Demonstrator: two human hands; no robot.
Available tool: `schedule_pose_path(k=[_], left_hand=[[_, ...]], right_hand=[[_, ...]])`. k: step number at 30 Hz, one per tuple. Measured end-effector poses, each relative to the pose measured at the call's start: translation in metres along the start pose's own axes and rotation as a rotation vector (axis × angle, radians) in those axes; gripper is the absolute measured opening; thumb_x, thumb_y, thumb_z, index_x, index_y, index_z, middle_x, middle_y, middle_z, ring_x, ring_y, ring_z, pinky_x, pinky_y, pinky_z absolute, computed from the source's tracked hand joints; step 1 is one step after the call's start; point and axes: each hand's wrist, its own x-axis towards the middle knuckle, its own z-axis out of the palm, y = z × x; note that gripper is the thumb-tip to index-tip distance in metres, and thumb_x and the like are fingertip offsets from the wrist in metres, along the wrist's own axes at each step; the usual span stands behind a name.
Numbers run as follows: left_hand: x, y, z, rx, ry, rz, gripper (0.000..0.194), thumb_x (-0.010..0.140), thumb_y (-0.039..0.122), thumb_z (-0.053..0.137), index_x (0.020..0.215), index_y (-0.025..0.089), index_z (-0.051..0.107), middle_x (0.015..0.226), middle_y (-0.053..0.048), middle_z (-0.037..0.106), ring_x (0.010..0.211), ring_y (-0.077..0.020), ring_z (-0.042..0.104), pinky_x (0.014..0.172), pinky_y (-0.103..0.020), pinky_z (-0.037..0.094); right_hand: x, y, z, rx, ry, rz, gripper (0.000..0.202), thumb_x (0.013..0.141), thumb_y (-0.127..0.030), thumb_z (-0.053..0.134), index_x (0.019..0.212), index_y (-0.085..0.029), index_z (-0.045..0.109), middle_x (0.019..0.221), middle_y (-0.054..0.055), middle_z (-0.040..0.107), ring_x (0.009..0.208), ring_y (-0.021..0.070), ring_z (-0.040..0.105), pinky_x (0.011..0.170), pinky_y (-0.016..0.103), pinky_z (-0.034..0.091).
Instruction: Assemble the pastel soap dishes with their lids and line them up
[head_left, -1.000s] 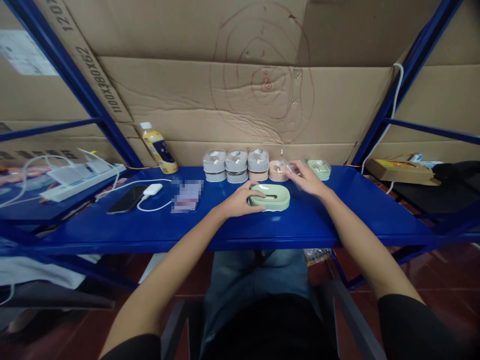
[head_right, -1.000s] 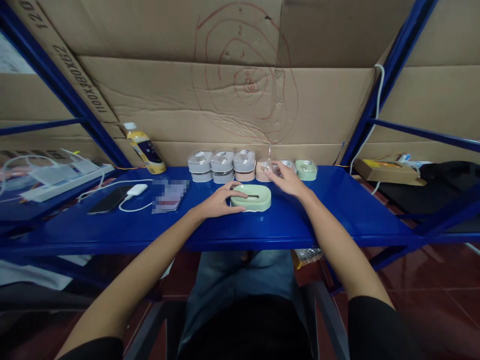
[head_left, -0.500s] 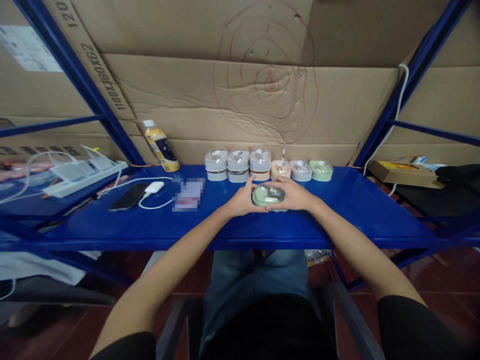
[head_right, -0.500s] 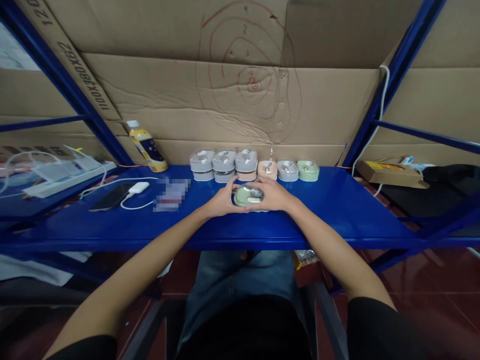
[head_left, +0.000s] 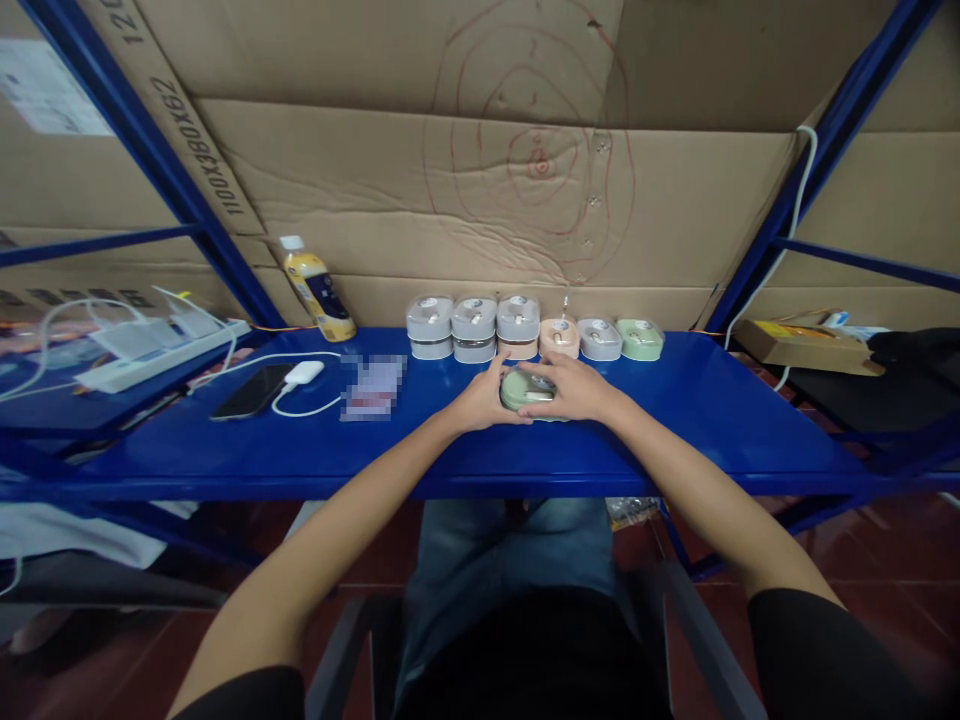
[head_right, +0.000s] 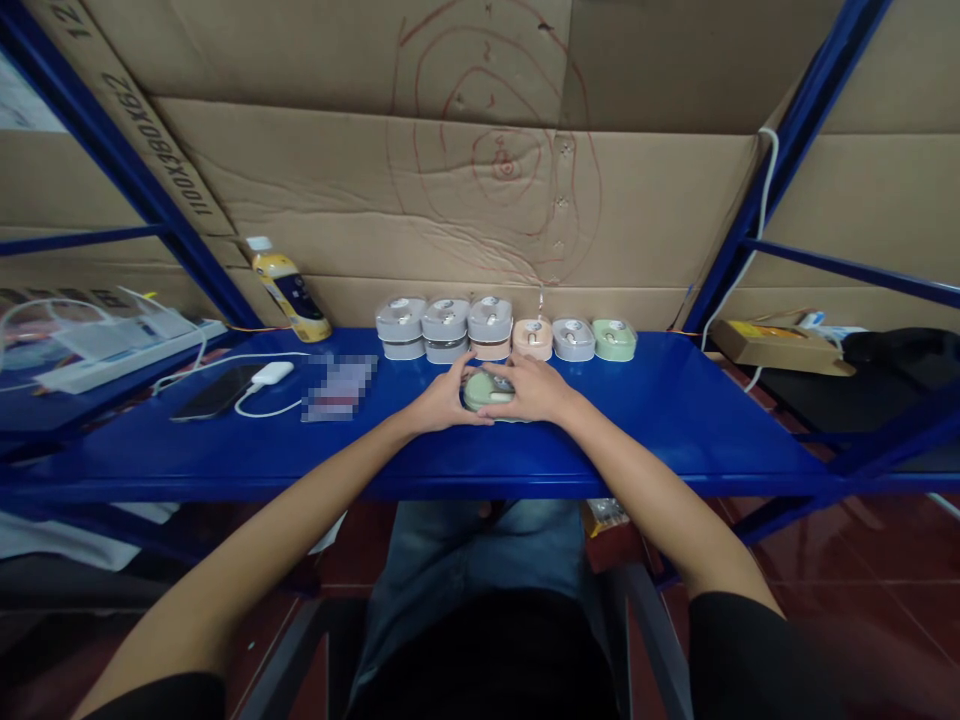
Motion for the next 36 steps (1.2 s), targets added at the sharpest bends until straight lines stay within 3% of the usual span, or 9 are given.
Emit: schedule_pose_path(k=[8,12,15,18,20,23,26,30,36], left_hand=[[0.000,0.008,-0.005,0.027,-0.026,-0.019,0.131,0.061,0.055,0.099,0.165,0.015,0.031,0.144,-0.021,0.068,0.134,-0.0425,0.067,0.116,-0.057,0.050],[-0.001,0.010,-0.011,0.078,-0.033,0.011,0.109,0.062,0.054,0.099,0.152,0.016,0.051,0.149,-0.019,0.066,0.139,-0.0428,0.063,0.120,-0.056,0.048],[-0.001,0.008,-0.013,0.015,-0.024,0.010,0.109,0.062,0.052,0.101,0.153,0.017,0.051,0.149,-0.020,0.065,0.137,-0.0414,0.064,0.119,-0.057,0.050],[0.001,0.003,-0.014,-0.101,0.090,0.058,0.106,0.069,0.050,0.098,0.156,0.019,0.045,0.148,-0.021,0.064,0.135,-0.0383,0.065,0.114,-0.055,0.054],[0.004,-0.002,-0.015,-0.133,0.232,0.095,0.092,0.079,0.048,0.092,0.154,0.020,0.046,0.142,-0.020,0.066,0.130,-0.0337,0.067,0.111,-0.052,0.055],[0.008,-0.007,-0.016,-0.100,0.370,0.087,0.070,0.088,0.043,0.083,0.146,0.021,0.049,0.128,-0.014,0.069,0.114,-0.0267,0.071,0.099,-0.045,0.059],[0.010,-0.007,-0.014,-0.034,0.373,0.060,0.064,0.087,0.041,0.082,0.138,0.021,0.051,0.119,-0.012,0.070,0.102,-0.0234,0.071,0.086,-0.040,0.059],[0.009,-0.002,-0.011,0.019,0.319,0.043,0.061,0.086,0.040,0.081,0.136,0.020,0.052,0.118,-0.011,0.070,0.096,-0.0214,0.071,0.080,-0.037,0.057],[0.006,0.003,-0.013,0.065,0.306,0.002,0.058,0.087,0.036,0.080,0.136,0.021,0.052,0.122,-0.011,0.070,0.097,-0.0206,0.071,0.078,-0.035,0.058]], right_hand=[[-0.004,0.002,-0.002,0.043,-0.024,-0.007,0.099,0.083,-0.082,0.074,0.163,-0.028,0.054,0.140,0.019,0.065,0.129,0.0449,0.064,0.108,0.060,0.054],[-0.012,0.019,-0.007,0.227,-0.087,-0.120,0.107,0.080,-0.067,0.086,0.169,-0.025,0.044,0.145,0.017,0.064,0.133,0.0394,0.063,0.114,0.056,0.052],[-0.014,0.027,-0.012,0.279,-0.091,-0.131,0.099,0.078,-0.057,0.090,0.164,-0.027,0.052,0.141,0.014,0.069,0.129,0.0386,0.066,0.112,0.057,0.053],[-0.015,0.038,-0.022,0.338,0.031,-0.133,0.086,0.078,-0.056,0.089,0.155,-0.030,0.062,0.145,0.011,0.071,0.133,0.0390,0.066,0.117,0.059,0.049],[-0.016,0.053,-0.035,0.388,0.201,-0.104,0.082,0.079,-0.056,0.087,0.152,-0.031,0.064,0.151,0.009,0.068,0.138,0.0380,0.063,0.121,0.058,0.045],[-0.016,0.091,-0.059,0.318,0.550,0.160,0.084,0.080,-0.059,0.083,0.154,-0.026,0.061,0.153,0.013,0.064,0.141,0.0379,0.059,0.122,0.058,0.043],[-0.011,0.132,-0.071,0.087,0.757,0.633,0.090,0.078,-0.060,0.083,0.156,-0.022,0.057,0.145,0.019,0.064,0.136,0.0407,0.059,0.116,0.063,0.044],[-0.003,0.161,-0.060,-0.139,0.630,1.054,0.081,0.077,-0.056,0.086,0.147,-0.024,0.062,0.139,0.021,0.060,0.127,0.0425,0.060,0.107,0.060,0.046],[-0.007,0.163,-0.041,-0.238,0.474,1.127,0.090,0.082,-0.063,0.080,0.152,-0.014,0.054,0.146,0.032,0.056,0.134,0.0488,0.056,0.109,0.062,0.041]])
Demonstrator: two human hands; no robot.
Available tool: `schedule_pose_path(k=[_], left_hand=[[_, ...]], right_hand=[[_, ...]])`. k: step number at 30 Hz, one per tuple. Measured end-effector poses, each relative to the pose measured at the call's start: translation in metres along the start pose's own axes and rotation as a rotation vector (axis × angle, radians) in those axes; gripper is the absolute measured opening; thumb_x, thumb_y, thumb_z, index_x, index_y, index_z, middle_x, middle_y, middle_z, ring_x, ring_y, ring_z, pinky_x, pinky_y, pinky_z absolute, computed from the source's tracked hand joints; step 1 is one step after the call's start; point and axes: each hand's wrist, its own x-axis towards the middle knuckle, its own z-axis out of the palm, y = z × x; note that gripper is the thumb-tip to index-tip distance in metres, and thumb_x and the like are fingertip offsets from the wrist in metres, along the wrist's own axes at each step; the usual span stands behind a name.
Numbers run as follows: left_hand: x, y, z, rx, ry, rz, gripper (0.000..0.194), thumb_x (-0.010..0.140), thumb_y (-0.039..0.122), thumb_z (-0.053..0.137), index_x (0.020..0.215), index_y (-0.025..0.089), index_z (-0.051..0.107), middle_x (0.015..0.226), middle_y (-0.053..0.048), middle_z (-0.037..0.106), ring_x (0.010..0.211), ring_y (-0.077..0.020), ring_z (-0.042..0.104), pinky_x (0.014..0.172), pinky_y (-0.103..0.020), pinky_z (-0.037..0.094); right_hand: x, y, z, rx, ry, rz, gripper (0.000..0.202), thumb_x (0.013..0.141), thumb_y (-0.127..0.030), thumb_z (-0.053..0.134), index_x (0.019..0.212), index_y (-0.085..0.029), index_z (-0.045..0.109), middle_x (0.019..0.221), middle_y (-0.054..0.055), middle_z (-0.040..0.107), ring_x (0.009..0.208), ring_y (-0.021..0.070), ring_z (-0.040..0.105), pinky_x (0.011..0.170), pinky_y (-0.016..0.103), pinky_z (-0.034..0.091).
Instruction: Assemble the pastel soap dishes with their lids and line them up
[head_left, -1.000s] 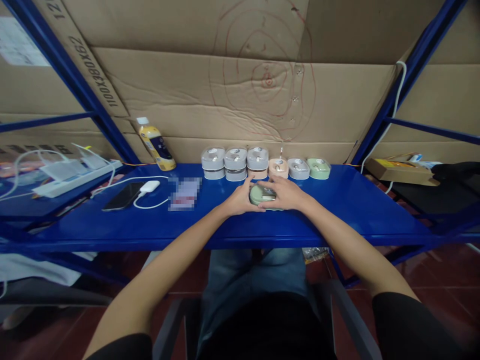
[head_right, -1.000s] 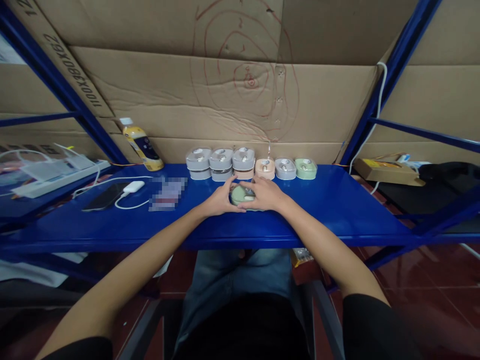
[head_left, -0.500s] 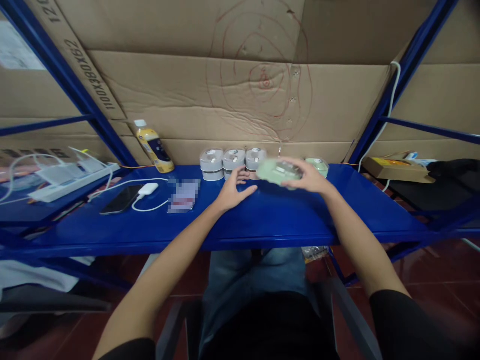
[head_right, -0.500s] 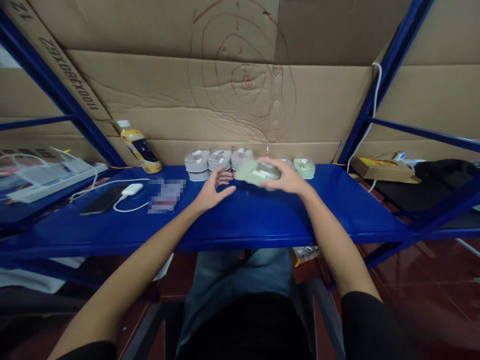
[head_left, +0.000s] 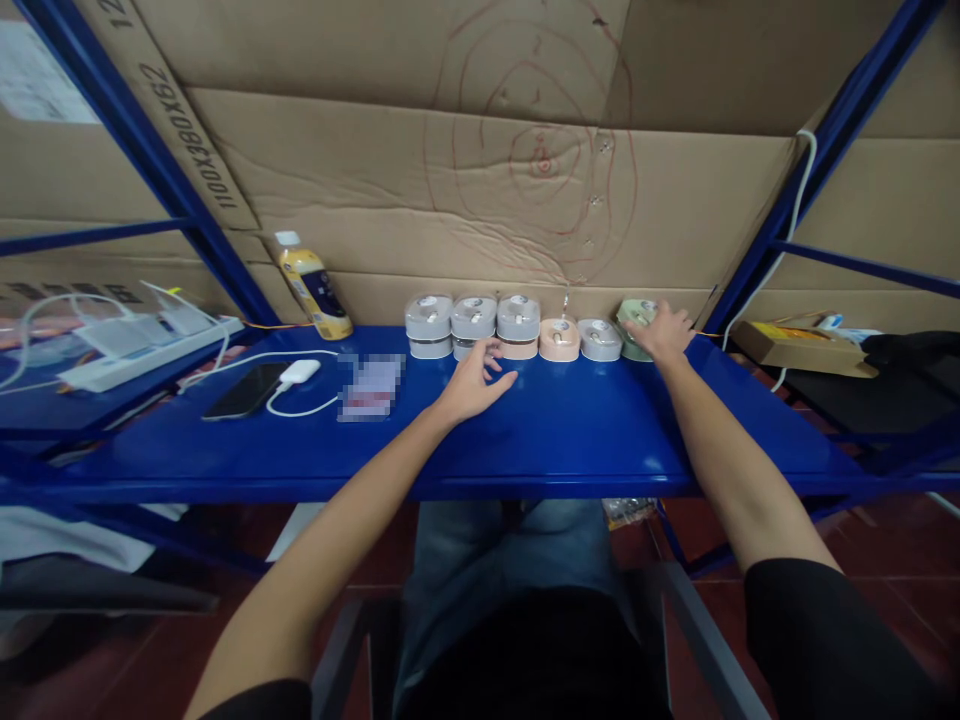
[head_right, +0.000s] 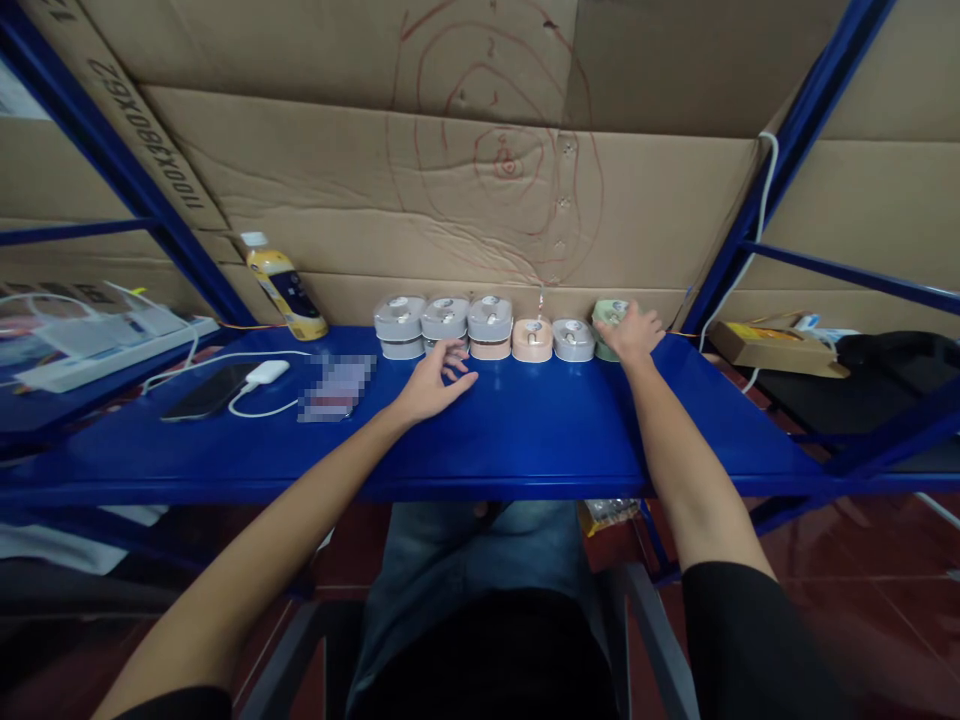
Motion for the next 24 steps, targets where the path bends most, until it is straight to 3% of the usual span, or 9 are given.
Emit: schedule_pose_path(k=[4,6,9,10,12,16,20,22,24], left_hand=[[0.000,0.002,-0.002,0.038,-0.019,-0.007,0.059,0.087,0.035,0.079,0.136,0.020,0.051,0.124,-0.012,0.069,0.097,-0.0208,0.070,0.078,-0.036,0.058],[0.000,0.003,-0.002,0.055,-0.028,-0.002,0.058,0.088,0.035,0.078,0.137,0.020,0.051,0.126,-0.013,0.068,0.098,-0.0211,0.070,0.078,-0.036,0.058],[0.000,0.003,-0.003,0.083,-0.040,0.004,0.056,0.088,0.035,0.077,0.136,0.019,0.051,0.126,-0.013,0.068,0.098,-0.0211,0.071,0.077,-0.035,0.058],[0.000,0.003,-0.004,0.093,-0.046,0.007,0.055,0.089,0.035,0.076,0.135,0.019,0.052,0.126,-0.012,0.068,0.097,-0.0210,0.071,0.077,-0.035,0.059],[0.000,0.003,-0.004,0.111,-0.058,0.014,0.052,0.089,0.035,0.076,0.134,0.020,0.053,0.125,-0.012,0.068,0.096,-0.0209,0.070,0.077,-0.036,0.059],[0.000,0.002,-0.004,0.135,-0.060,0.018,0.050,0.090,0.034,0.076,0.133,0.020,0.054,0.127,-0.012,0.067,0.096,-0.0211,0.071,0.079,-0.036,0.060],[0.000,0.002,-0.004,0.145,-0.059,0.025,0.050,0.091,0.033,0.074,0.134,0.020,0.054,0.128,-0.013,0.067,0.099,-0.0215,0.071,0.081,-0.037,0.060],[-0.001,0.003,-0.004,0.145,-0.067,0.031,0.052,0.090,0.035,0.075,0.135,0.019,0.054,0.128,-0.013,0.067,0.100,-0.0225,0.071,0.082,-0.038,0.061],[-0.002,0.004,-0.005,0.132,-0.091,0.053,0.060,0.087,0.039,0.080,0.138,0.020,0.053,0.129,-0.014,0.067,0.104,-0.0248,0.071,0.086,-0.041,0.061]], right_hand=[[-0.010,-0.005,-0.012,0.011,0.104,-0.075,0.093,0.091,-0.065,0.067,0.157,-0.003,0.046,0.151,0.038,0.051,0.140,0.0536,0.050,0.113,0.068,0.038],[-0.023,-0.018,-0.016,0.038,0.173,-0.288,0.081,0.099,-0.059,0.055,0.156,-0.002,0.047,0.158,0.037,0.047,0.147,0.0513,0.045,0.118,0.067,0.035],[-0.052,-0.046,-0.010,0.069,0.015,-0.773,0.074,0.103,-0.056,0.046,0.158,-0.007,0.049,0.170,0.028,0.042,0.157,0.0428,0.039,0.126,0.059,0.032],[-0.063,-0.056,-0.006,0.062,-0.064,-0.886,0.075,0.103,-0.057,0.046,0.160,-0.008,0.048,0.173,0.025,0.039,0.160,0.0407,0.036,0.129,0.057,0.030],[-0.083,-0.072,0.002,0.000,-0.209,-0.976,0.080,0.101,-0.060,0.049,0.161,-0.006,0.047,0.175,0.024,0.037,0.164,0.0408,0.031,0.132,0.056,0.026],[-0.111,-0.084,-0.006,-0.096,-0.339,-0.960,0.077,0.101,-0.060,0.053,0.154,-0.004,0.055,0.165,0.026,0.051,0.157,0.0424,0.042,0.129,0.052,0.032],[-0.125,-0.084,-0.036,-0.073,-0.242,-0.824,0.062,0.106,-0.060,0.044,0.129,-0.010,0.072,0.136,0.025,0.071,0.133,0.0424,0.062,0.114,0.054,0.045],[-0.130,-0.086,-0.046,-0.071,-0.179,-0.673,0.070,0.102,-0.068,0.049,0.133,-0.009,0.069,0.138,0.028,0.069,0.130,0.0455,0.063,0.108,0.056,0.049],[-0.133,-0.088,-0.049,-0.106,-0.242,-0.525,0.088,0.091,-0.078,0.061,0.143,-0.006,0.062,0.141,0.031,0.066,0.130,0.0493,0.063,0.102,0.056,0.052]])
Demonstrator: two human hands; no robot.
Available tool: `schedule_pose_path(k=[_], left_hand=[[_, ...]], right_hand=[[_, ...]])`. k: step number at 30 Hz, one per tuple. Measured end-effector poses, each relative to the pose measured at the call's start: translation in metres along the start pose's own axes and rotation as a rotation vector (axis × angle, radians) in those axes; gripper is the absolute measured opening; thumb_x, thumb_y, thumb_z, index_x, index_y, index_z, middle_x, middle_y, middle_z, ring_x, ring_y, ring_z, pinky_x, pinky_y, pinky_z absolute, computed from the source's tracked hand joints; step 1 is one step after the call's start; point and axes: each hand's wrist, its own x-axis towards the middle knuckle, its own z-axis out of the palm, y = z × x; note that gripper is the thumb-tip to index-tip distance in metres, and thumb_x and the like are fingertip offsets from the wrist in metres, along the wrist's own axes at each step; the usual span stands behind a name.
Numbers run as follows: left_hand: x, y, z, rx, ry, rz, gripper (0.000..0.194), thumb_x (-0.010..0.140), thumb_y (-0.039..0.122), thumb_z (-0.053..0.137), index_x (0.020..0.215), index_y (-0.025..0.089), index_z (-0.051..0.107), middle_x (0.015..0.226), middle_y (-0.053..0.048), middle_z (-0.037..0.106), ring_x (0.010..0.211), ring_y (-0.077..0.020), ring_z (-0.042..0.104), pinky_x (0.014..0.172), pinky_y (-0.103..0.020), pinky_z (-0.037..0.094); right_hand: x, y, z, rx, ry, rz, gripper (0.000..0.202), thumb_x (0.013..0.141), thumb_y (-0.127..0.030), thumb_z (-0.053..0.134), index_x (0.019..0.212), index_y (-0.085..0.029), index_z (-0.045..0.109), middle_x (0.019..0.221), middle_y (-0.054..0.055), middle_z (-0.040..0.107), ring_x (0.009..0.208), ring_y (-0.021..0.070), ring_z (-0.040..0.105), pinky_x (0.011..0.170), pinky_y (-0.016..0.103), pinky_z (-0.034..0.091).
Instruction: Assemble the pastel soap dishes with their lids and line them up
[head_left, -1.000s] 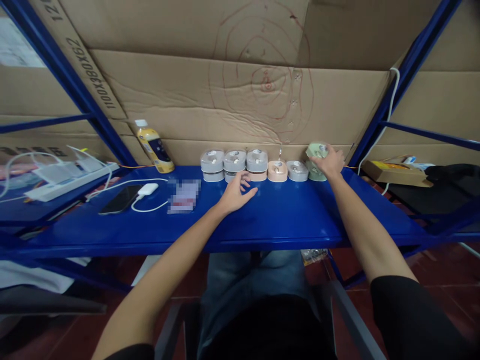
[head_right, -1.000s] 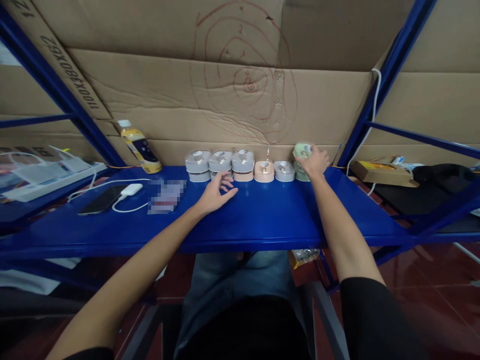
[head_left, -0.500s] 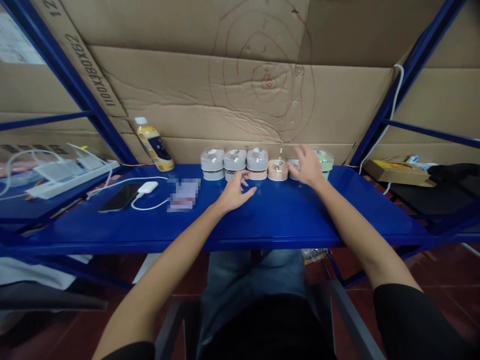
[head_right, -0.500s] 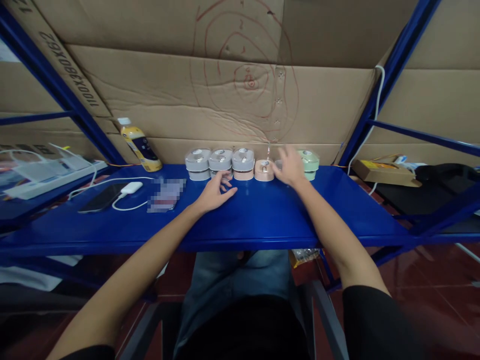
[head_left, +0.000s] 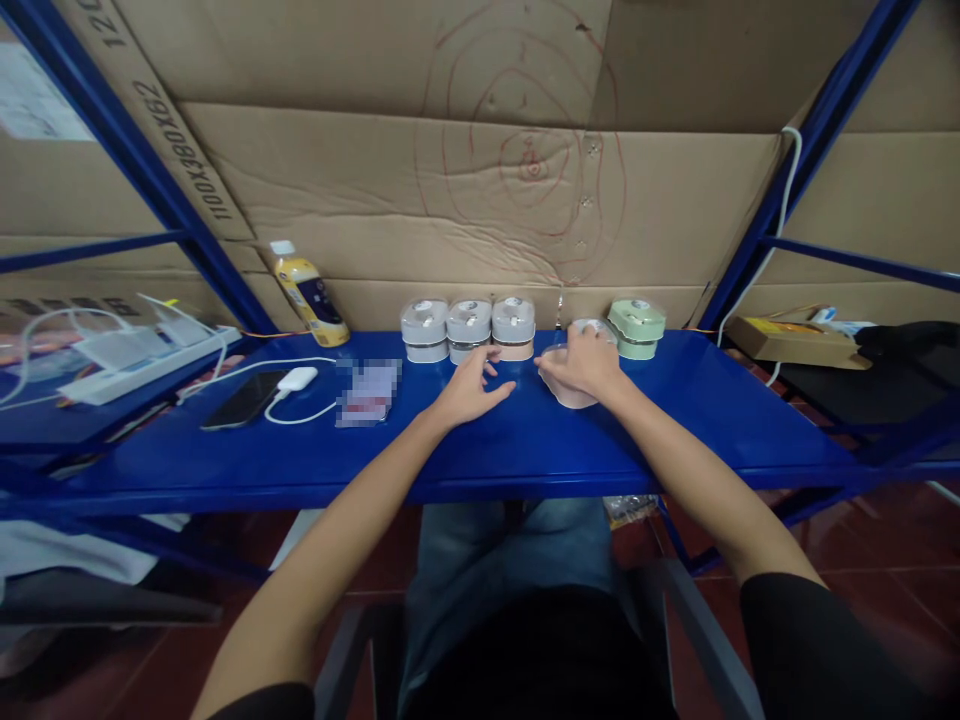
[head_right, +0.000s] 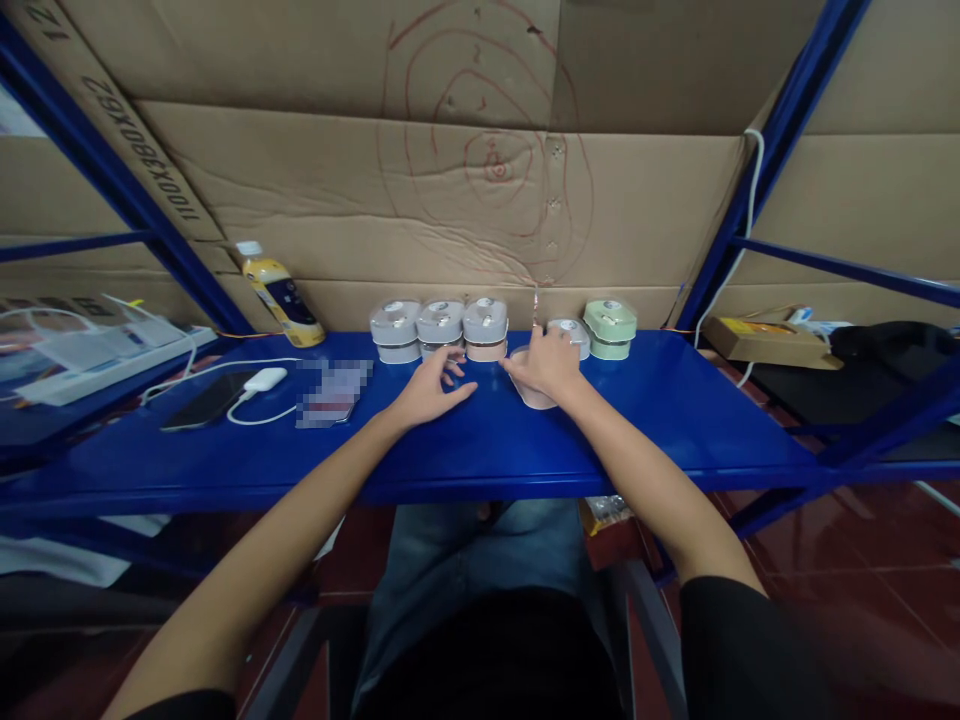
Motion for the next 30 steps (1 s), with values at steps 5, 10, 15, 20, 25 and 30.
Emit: schedule_pose_path(k=[5,10,15,20,25,30], left_hand=[[-0.003,0.003,-0.003,-0.148,-0.158,0.029,0.113,0.064,0.049,0.101,0.157,0.023,0.044,0.148,-0.021,0.061,0.136,-0.0376,0.063,0.112,-0.056,0.055],[-0.005,0.010,-0.005,-0.279,-0.322,0.107,0.133,0.060,0.048,0.103,0.169,0.023,0.032,0.165,-0.023,0.050,0.153,-0.0411,0.050,0.127,-0.060,0.042],[-0.005,0.012,-0.006,-0.167,-0.339,0.095,0.103,0.069,0.046,0.097,0.158,0.023,0.053,0.152,-0.016,0.065,0.143,-0.0383,0.061,0.122,-0.057,0.047],[-0.003,0.009,-0.006,-0.059,-0.349,0.179,0.045,0.076,0.036,0.088,0.120,0.026,0.083,0.143,-0.011,0.068,0.136,-0.0342,0.066,0.123,-0.050,0.047],[-0.002,0.010,-0.010,-0.093,-0.286,0.165,0.030,0.090,0.042,0.074,0.108,0.022,0.086,0.145,-0.014,0.066,0.137,-0.0359,0.065,0.121,-0.050,0.049],[0.002,0.002,-0.019,-0.065,-0.062,0.033,0.035,0.097,0.046,0.061,0.106,0.020,0.083,0.133,-0.013,0.070,0.127,-0.0338,0.067,0.115,-0.052,0.053]], right_hand=[[-0.004,0.003,0.005,0.150,-0.299,-0.228,0.098,0.077,-0.072,0.080,0.151,-0.012,0.056,0.132,0.026,0.073,0.115,0.0439,0.073,0.092,0.052,0.059],[-0.003,0.010,0.008,0.678,-0.184,-0.697,0.098,0.075,-0.058,0.088,0.158,-0.021,0.052,0.147,0.017,0.069,0.129,0.0367,0.069,0.109,0.051,0.056],[0.011,0.035,0.009,0.835,-0.064,-0.506,0.087,0.080,-0.057,0.085,0.154,-0.022,0.056,0.147,0.016,0.070,0.127,0.0343,0.070,0.111,0.054,0.055],[0.019,0.062,0.014,0.739,-0.095,-0.317,0.083,0.080,-0.062,0.084,0.148,-0.018,0.063,0.141,0.017,0.073,0.118,0.0350,0.073,0.110,0.058,0.055],[0.021,0.063,0.021,0.756,-0.094,-0.305,0.087,0.081,-0.062,0.082,0.150,-0.014,0.061,0.140,0.020,0.072,0.113,0.0332,0.074,0.105,0.055,0.059],[0.023,0.063,0.021,0.797,-0.040,-0.267,0.082,0.084,-0.067,0.078,0.150,-0.021,0.062,0.147,0.016,0.070,0.123,0.0357,0.071,0.111,0.059,0.056]])
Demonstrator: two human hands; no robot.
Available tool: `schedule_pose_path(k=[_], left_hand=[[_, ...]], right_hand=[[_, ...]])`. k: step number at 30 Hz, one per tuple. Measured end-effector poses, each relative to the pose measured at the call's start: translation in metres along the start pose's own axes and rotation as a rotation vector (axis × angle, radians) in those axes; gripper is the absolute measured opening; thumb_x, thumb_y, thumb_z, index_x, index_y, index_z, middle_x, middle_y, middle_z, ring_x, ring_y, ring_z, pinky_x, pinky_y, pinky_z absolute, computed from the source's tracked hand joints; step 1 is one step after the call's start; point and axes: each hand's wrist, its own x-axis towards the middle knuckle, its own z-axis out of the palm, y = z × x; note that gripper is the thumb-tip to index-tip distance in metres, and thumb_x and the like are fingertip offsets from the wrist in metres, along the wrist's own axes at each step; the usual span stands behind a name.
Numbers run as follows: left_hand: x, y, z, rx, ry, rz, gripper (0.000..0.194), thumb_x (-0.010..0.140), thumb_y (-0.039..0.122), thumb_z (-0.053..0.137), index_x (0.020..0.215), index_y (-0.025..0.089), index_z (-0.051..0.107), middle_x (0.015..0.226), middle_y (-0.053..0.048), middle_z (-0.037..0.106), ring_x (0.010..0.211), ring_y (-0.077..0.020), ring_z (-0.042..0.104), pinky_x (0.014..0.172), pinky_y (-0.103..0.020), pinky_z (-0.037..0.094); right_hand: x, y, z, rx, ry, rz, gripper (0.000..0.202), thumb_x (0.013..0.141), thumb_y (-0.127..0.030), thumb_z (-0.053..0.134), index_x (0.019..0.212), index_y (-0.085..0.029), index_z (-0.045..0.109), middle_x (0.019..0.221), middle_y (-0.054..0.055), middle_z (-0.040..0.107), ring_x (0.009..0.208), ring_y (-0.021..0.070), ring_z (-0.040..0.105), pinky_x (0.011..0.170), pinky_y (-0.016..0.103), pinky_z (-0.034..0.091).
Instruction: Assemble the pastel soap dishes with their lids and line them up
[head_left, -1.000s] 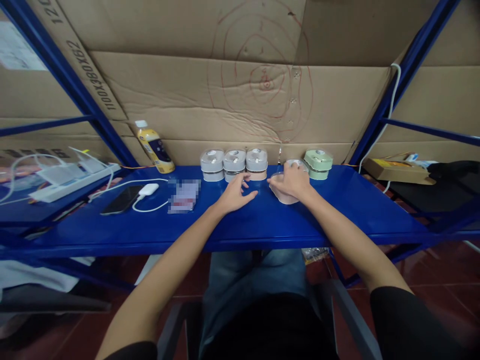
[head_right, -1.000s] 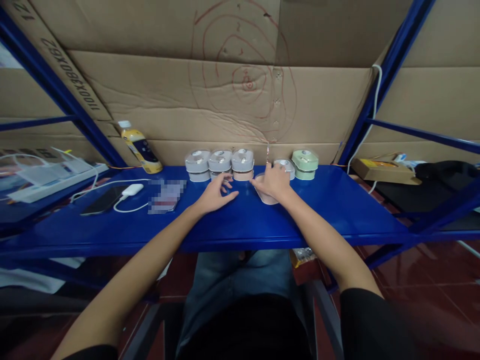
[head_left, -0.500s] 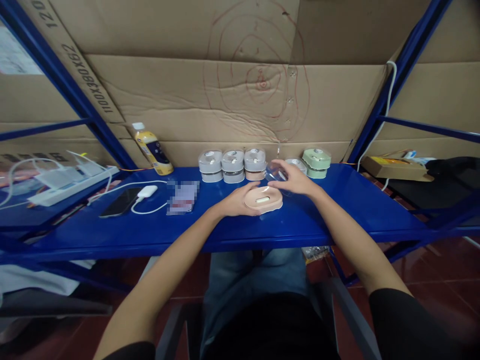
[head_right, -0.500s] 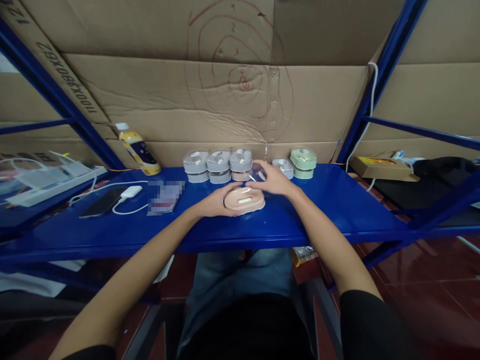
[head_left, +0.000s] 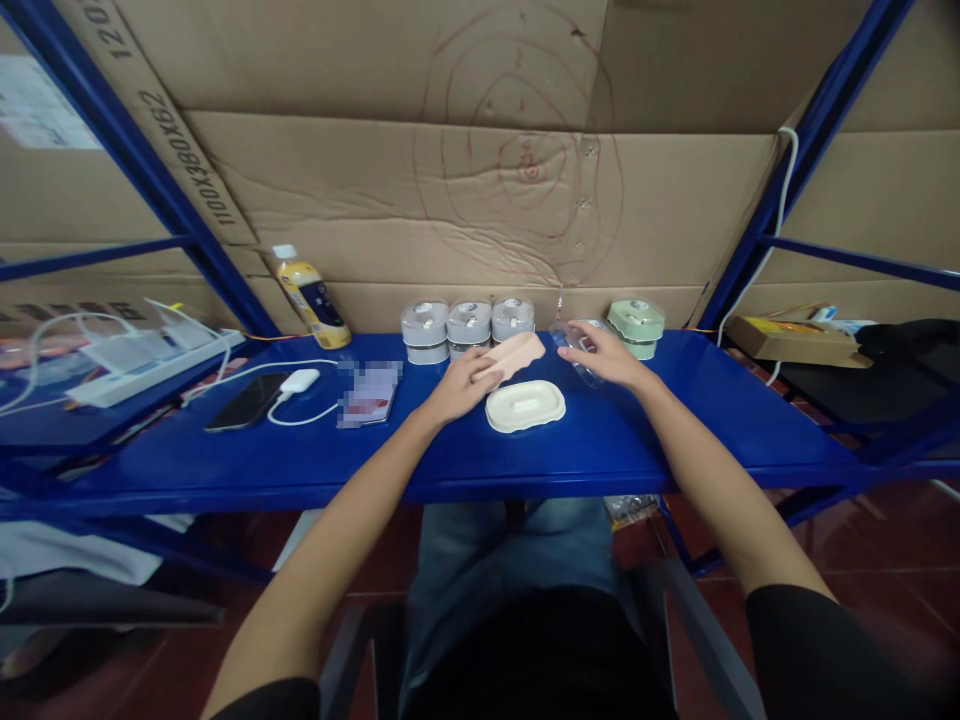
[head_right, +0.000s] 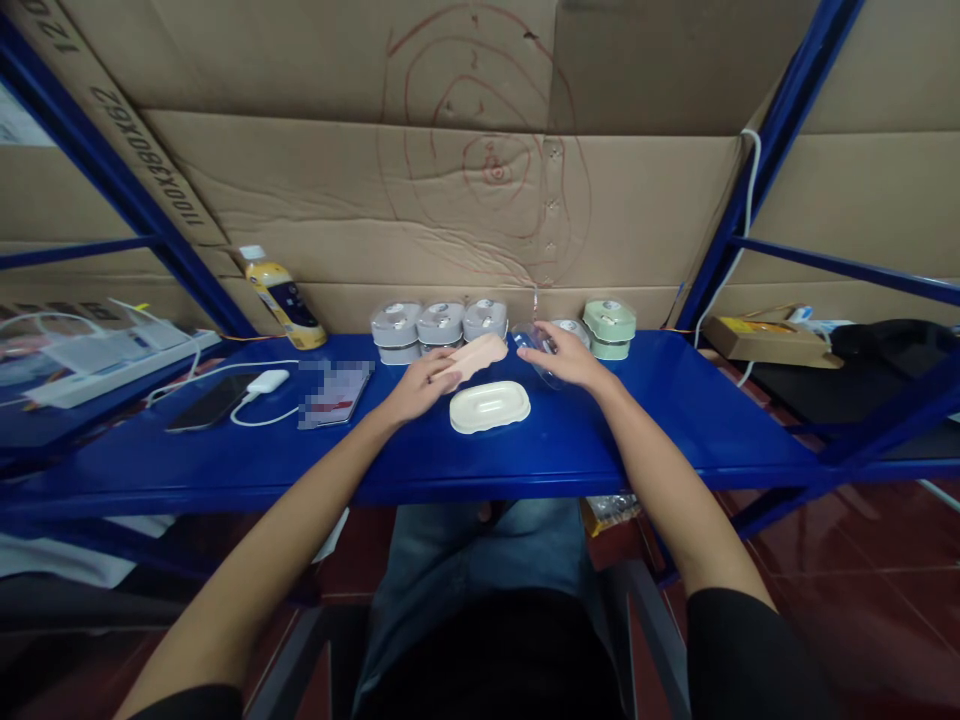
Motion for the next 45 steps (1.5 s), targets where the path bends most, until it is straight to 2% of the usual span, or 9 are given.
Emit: schedule_pose_path(k=[3,10,17,22,26,29,33,38,45], left_hand=[[0.000,-0.004,-0.003,0.033,0.049,-0.048,0.036,0.096,0.047,0.061,0.105,0.020,0.082,0.128,-0.013,0.070,0.123,-0.0340,0.069,0.112,-0.054,0.054],[-0.007,0.010,0.009,0.082,-0.244,0.127,0.035,0.082,0.047,0.082,0.110,0.026,0.082,0.134,-0.011,0.067,0.127,-0.0339,0.068,0.119,-0.052,0.050],[-0.012,0.023,0.015,0.116,-0.331,0.144,0.056,0.073,0.032,0.087,0.128,0.027,0.079,0.149,-0.010,0.061,0.139,-0.0366,0.062,0.123,-0.050,0.049],[-0.013,0.027,0.020,0.151,-0.335,0.140,0.079,0.069,0.025,0.087,0.145,0.031,0.068,0.159,-0.010,0.058,0.152,-0.0422,0.052,0.129,-0.058,0.040],[-0.012,0.017,0.024,-0.010,-0.286,0.093,0.112,0.069,0.037,0.093,0.166,0.025,0.039,0.168,-0.018,0.048,0.152,-0.0432,0.051,0.125,-0.060,0.044],[-0.011,0.007,0.029,-0.111,-0.220,0.083,0.126,0.063,0.045,0.099,0.167,0.021,0.031,0.167,-0.022,0.046,0.151,-0.0426,0.051,0.125,-0.060,0.044],[-0.010,0.002,0.034,-0.196,-0.241,0.026,0.135,0.063,0.045,0.100,0.170,0.021,0.021,0.156,-0.023,0.058,0.146,-0.0417,0.058,0.121,-0.060,0.047],[-0.011,0.002,0.033,-0.223,-0.257,0.004,0.140,0.065,0.041,0.099,0.173,0.021,0.012,0.160,-0.026,0.055,0.150,-0.0427,0.055,0.124,-0.062,0.043],[-0.010,-0.002,0.030,-0.249,-0.261,-0.020,0.140,0.064,0.040,0.100,0.174,0.020,0.016,0.158,-0.025,0.058,0.149,-0.0425,0.056,0.122,-0.060,0.045]], right_hand=[[0.001,0.001,-0.003,0.006,0.027,0.029,0.079,0.086,-0.069,0.076,0.150,-0.024,0.063,0.148,0.014,0.069,0.123,0.0362,0.072,0.110,0.058,0.057],[0.003,0.000,-0.006,-0.005,0.091,0.048,0.082,0.085,-0.069,0.076,0.151,-0.023,0.061,0.137,0.016,0.074,0.120,0.0369,0.073,0.105,0.059,0.059],[0.000,-0.004,0.002,-0.023,0.075,-0.022,0.083,0.083,-0.065,0.081,0.150,-0.020,0.062,0.137,0.017,0.073,0.112,0.0338,0.074,0.104,0.056,0.059],[-0.003,-0.008,0.008,0.014,0.002,-0.121,0.081,0.081,-0.063,0.083,0.149,-0.023,0.063,0.138,0.015,0.073,0.116,0.0327,0.072,0.104,0.055,0.058],[-0.009,-0.020,0.009,0.005,-0.204,-0.263,0.086,0.073,-0.058,0.091,0.149,-0.025,0.065,0.140,0.013,0.073,0.119,0.0336,0.072,0.106,0.055,0.058],[-0.013,-0.030,0.015,-0.027,-0.324,-0.379,0.089,0.070,-0.055,0.095,0.148,-0.026,0.066,0.142,0.012,0.073,0.124,0.0344,0.071,0.110,0.054,0.056],[-0.013,-0.037,0.029,-0.069,-0.414,-0.500,0.087,0.071,-0.056,0.095,0.148,-0.030,0.067,0.149,0.009,0.070,0.138,0.0346,0.065,0.119,0.054,0.049],[-0.014,-0.035,0.039,-0.103,-0.423,-0.520,0.089,0.077,-0.061,0.091,0.154,-0.027,0.063,0.150,0.012,0.068,0.141,0.0358,0.062,0.120,0.055,0.046],[-0.019,-0.037,0.039,-0.236,-0.421,-0.430,0.094,0.079,-0.070,0.086,0.160,-0.032,0.058,0.115,0.009,0.072,0.107,0.0309,0.070,0.096,0.048,0.057]])
